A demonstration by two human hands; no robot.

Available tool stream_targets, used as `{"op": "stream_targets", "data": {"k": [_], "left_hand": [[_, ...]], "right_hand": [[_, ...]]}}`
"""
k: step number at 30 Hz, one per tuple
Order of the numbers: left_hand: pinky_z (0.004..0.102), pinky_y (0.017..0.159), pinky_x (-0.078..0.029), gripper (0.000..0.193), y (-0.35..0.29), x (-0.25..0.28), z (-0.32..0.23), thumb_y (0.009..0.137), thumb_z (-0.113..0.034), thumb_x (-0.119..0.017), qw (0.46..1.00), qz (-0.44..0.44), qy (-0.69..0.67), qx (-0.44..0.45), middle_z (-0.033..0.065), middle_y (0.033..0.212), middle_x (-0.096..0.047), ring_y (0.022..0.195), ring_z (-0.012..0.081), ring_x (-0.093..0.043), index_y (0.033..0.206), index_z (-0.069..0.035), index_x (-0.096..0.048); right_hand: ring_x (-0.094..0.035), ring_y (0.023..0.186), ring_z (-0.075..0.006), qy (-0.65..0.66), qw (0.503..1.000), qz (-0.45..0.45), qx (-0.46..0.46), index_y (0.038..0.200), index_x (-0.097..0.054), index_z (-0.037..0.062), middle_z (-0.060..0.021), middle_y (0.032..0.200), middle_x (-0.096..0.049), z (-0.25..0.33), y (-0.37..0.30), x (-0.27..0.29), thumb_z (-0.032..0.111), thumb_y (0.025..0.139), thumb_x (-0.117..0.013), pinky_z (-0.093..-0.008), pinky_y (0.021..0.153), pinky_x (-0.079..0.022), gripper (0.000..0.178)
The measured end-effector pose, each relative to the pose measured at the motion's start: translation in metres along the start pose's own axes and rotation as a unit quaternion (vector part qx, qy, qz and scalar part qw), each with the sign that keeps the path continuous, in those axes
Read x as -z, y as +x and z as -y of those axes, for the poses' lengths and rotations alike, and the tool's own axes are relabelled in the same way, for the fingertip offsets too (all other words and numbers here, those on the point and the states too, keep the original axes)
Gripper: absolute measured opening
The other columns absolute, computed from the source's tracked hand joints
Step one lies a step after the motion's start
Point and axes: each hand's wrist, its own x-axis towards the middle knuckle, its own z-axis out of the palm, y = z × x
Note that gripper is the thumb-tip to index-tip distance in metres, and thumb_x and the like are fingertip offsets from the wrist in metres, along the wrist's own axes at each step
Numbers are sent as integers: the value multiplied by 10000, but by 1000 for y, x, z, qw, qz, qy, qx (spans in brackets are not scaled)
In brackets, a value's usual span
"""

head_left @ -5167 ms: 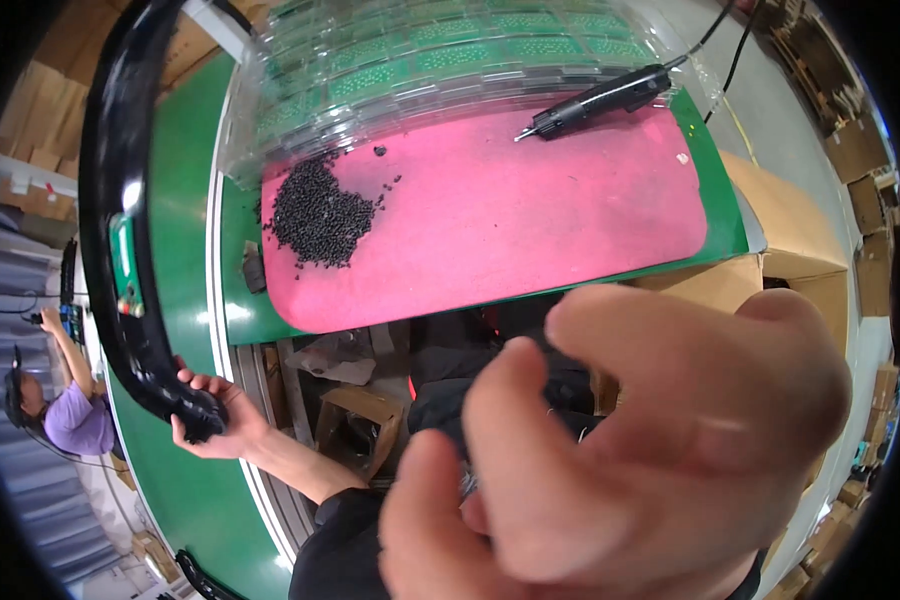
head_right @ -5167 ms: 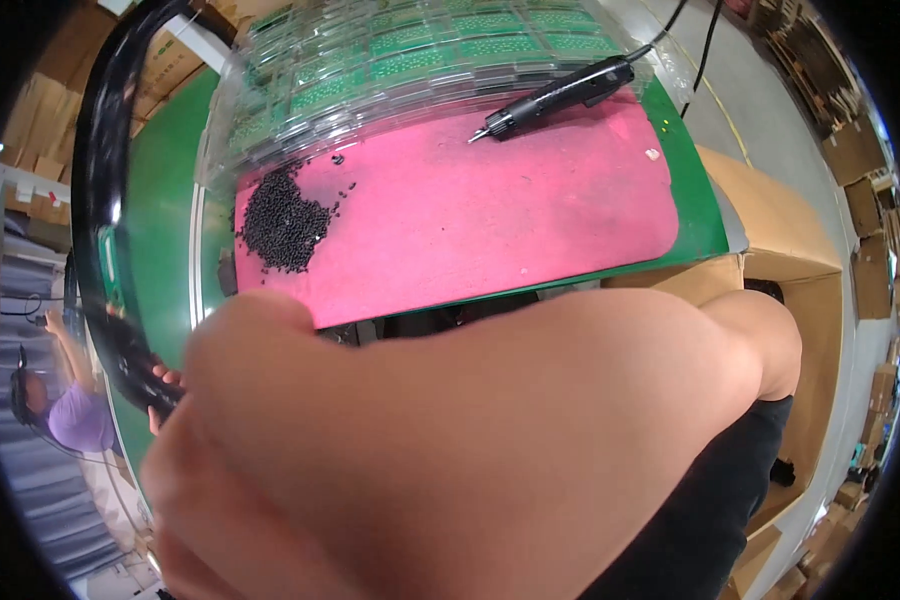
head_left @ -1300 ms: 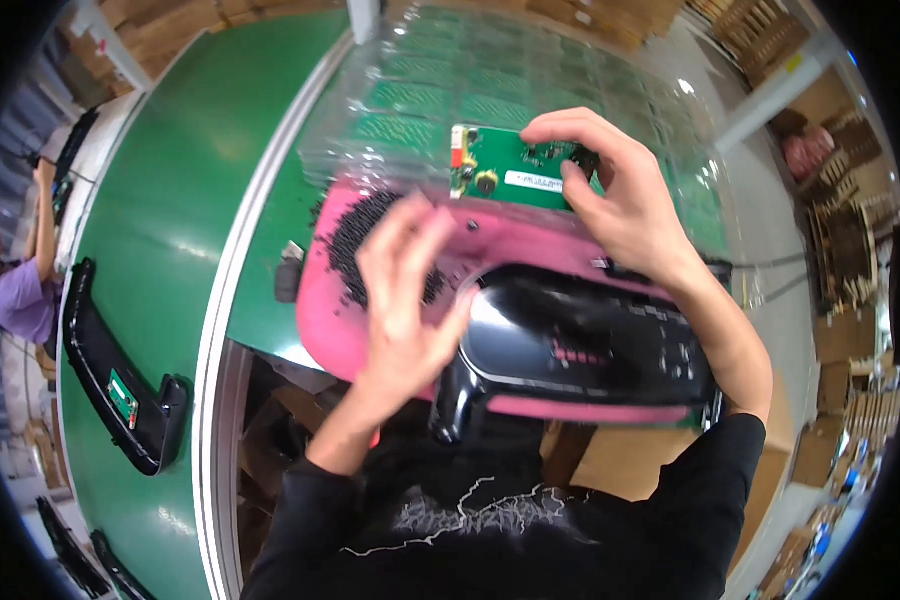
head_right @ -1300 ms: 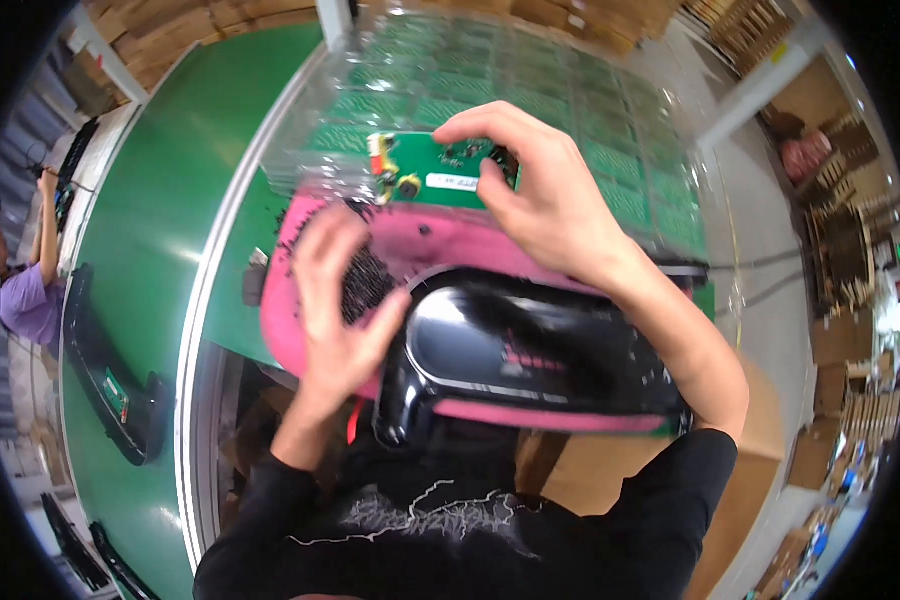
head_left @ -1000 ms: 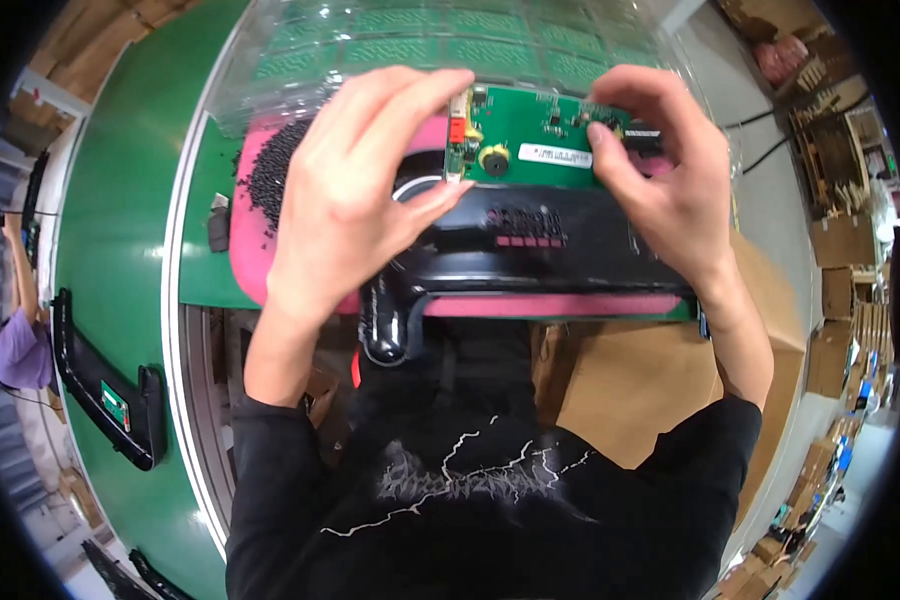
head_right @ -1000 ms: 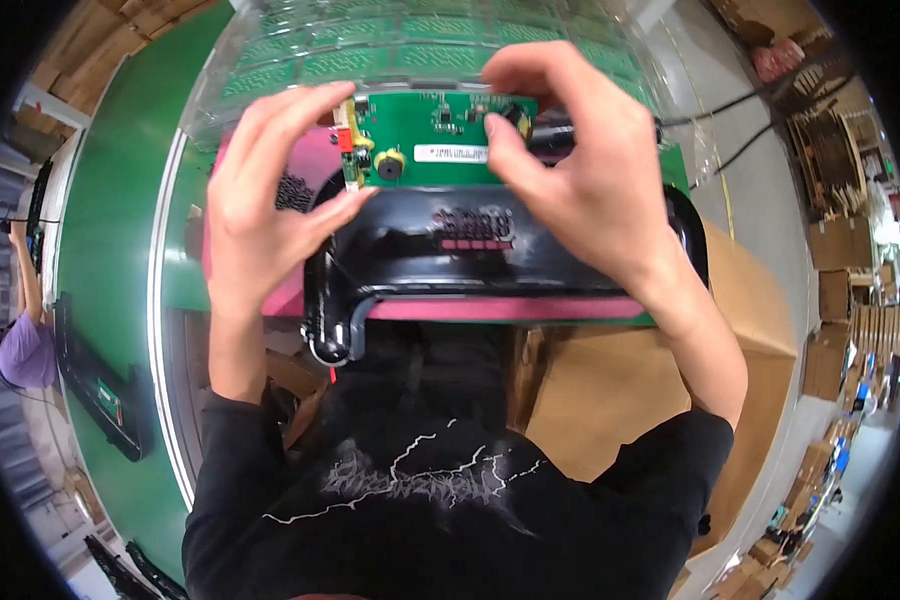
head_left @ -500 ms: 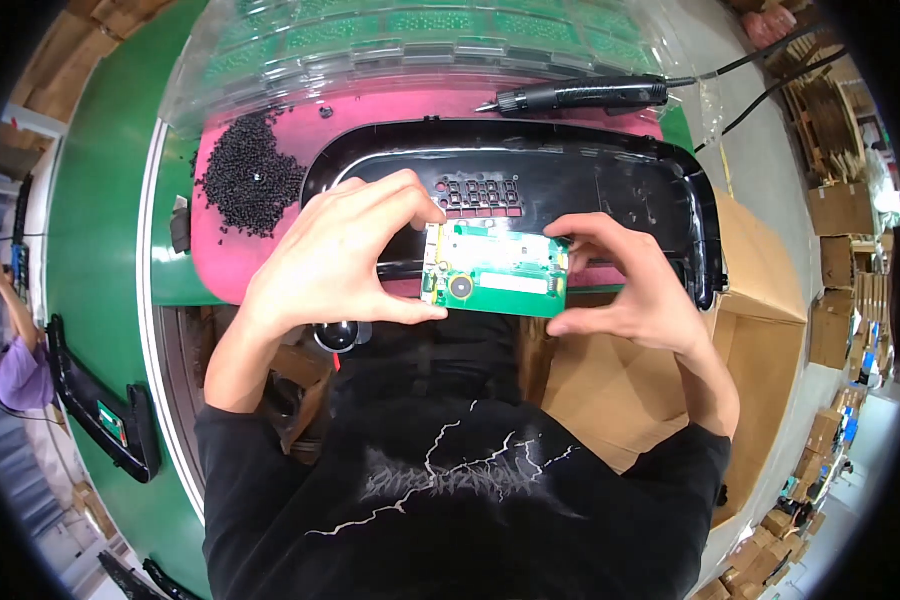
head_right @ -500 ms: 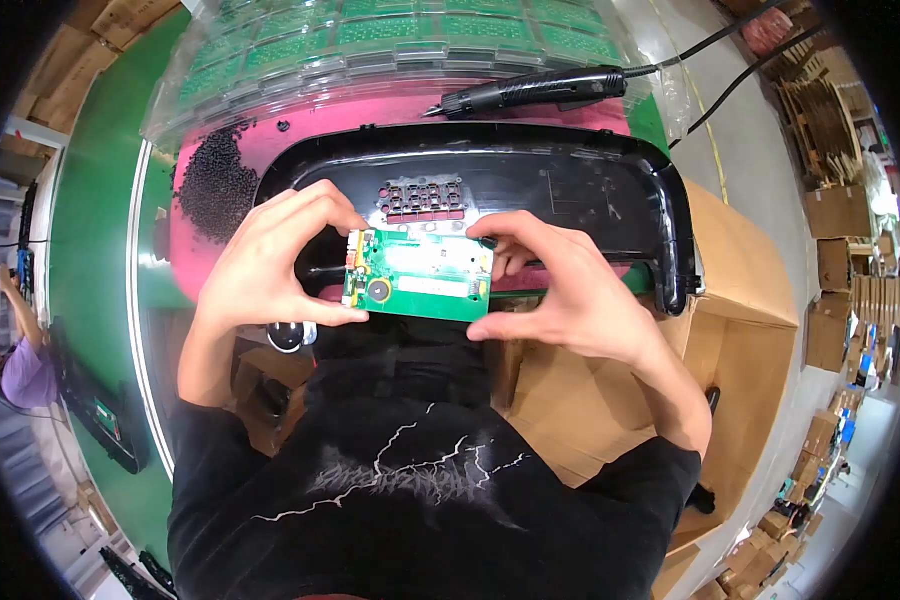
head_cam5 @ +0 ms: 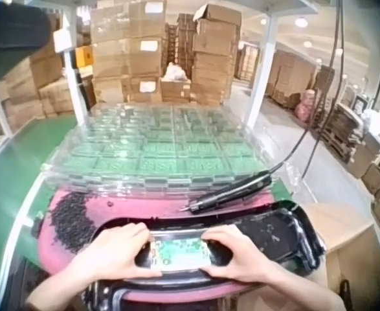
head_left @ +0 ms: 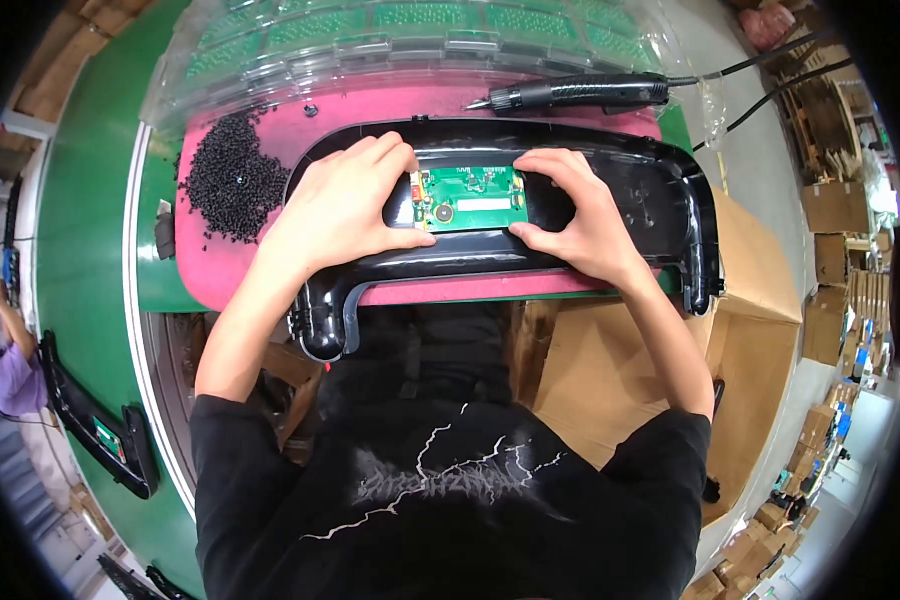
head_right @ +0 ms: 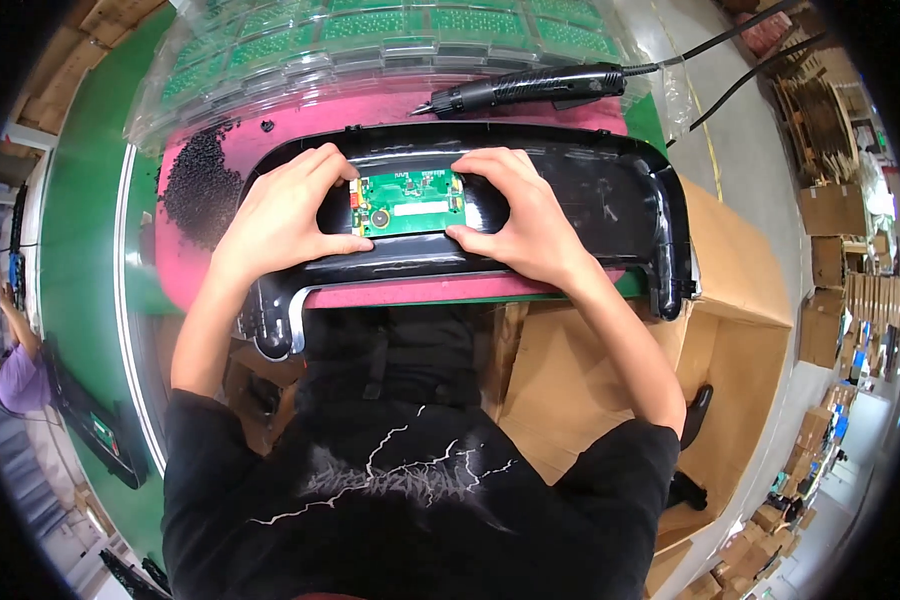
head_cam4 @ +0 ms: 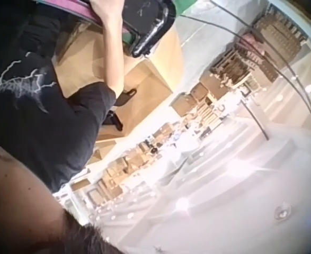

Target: Install and secure circuit boards into plastic housings using an electric screwdriver at a factory workbench.

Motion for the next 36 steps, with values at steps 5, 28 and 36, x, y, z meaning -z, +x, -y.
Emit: {"op": "stream_targets", "data": {"k": [5,28,36], "left_hand": [[393,808,-481,586,-1,-2,2,664,-427,-806,1000,-4,9,0,98,959,-557,941,301,-586,1007,-31,-542],[405,827,-472,623,-6,-4,12,701,-465,-761,1000,5,19,-7,113,1026,-547,991,299,-564,1064,-16,-524],[398,866,-491,621,-16,-7,25,747,-359,-764,999,-21,-44,-6,148,1102,-550,1055,313,-584,1182,9,-518]], "right_hand": [[-540,1128,-304,-22,1000,9,-15,1162,-593,20,-131,1180,-590,2,2,-2,107,654,-794,-395,990,-418,554],[-525,1112,-325,-35,998,27,-52,1160,-586,18,-139,1182,-568,9,10,-8,98,660,-796,-391,979,-426,548],[-515,1155,-284,-63,995,43,-71,1322,-458,30,-131,1253,-535,16,9,-12,51,661,-788,-358,942,-445,739]]}}
